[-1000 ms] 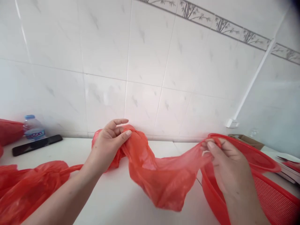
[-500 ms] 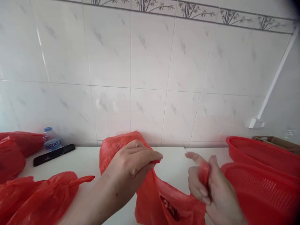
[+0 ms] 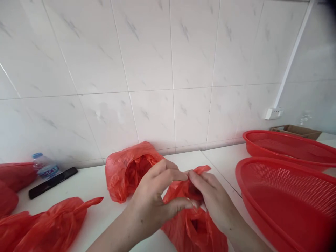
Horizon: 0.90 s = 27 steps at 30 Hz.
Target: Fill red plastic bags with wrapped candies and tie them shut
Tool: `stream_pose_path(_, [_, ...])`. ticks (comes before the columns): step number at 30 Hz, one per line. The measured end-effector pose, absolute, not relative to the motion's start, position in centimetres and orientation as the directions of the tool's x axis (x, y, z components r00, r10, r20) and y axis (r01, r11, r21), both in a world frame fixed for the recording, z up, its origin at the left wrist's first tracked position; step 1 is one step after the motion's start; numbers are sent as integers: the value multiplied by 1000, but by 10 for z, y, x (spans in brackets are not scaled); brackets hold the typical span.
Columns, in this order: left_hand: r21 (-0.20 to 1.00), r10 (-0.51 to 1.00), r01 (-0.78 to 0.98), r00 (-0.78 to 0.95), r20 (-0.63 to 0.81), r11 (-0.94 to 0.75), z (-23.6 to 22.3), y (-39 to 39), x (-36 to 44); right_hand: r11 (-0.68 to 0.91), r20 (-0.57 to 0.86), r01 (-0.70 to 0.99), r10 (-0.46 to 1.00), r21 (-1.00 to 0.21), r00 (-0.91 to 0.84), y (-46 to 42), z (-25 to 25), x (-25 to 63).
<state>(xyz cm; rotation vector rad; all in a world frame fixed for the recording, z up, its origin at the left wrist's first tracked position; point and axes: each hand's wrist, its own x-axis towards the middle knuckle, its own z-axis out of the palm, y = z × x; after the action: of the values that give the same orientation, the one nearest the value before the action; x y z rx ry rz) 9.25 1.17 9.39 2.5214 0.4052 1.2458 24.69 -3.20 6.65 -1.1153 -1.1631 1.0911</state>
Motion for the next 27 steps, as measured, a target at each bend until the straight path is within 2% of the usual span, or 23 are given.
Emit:
stream_pose_path(2, [324, 348, 161, 642, 683, -932, 89, 16, 93, 111, 107, -60, 993, -992, 55, -32, 66, 250])
stream_pose_path(4, [355, 393, 194, 633, 667, -915, 83, 19, 94, 111, 112, -27, 994, -993, -20, -31, 66, 254])
stream_pose_path(6, [491, 528, 231, 559, 639, -840, 77, 22, 95, 149, 146, 14, 982, -989, -119, -30, 66, 260])
stream_pose_path(9, [769, 761, 205, 433, 484, -605, 69, 24, 95, 265, 246, 25, 922, -964, -298, -32, 71, 271])
stream_pose_path(11, [900, 830, 100, 440, 343, -425, 65, 24, 95, 334, 289, 50, 874, -941, -391, -34, 76, 278])
stream_pose_path(13, [960, 831, 20, 507, 230, -278, 61, 23, 94, 339, 263, 125, 874, -933, -409, -36, 79, 281])
stream_pose_path(17, [977, 817, -1, 549, 178, -212, 57, 22, 94, 240, 192, 283, 963, -929, -190, -33, 72, 276])
stream_pose_path(19, [967, 815, 27, 545, 198, -253, 57, 20, 95, 207, 217, 419, 976, -884, -23, -29, 65, 272])
stream_pose_path(21, [944, 818, 82, 526, 232, -321, 57, 18, 96, 170, 237, 525, 970, -834, 62, -26, 60, 269])
stream_pose_path(24, [870, 837, 240, 466, 285, -430, 55, 16, 95, 206, 224, 433, 975, -878, -10, -26, 60, 268])
stream_pose_path(27, [711, 794, 387, 447, 411, -587, 51, 13, 91, 247, 237, 260, 969, -933, -69, -28, 66, 269])
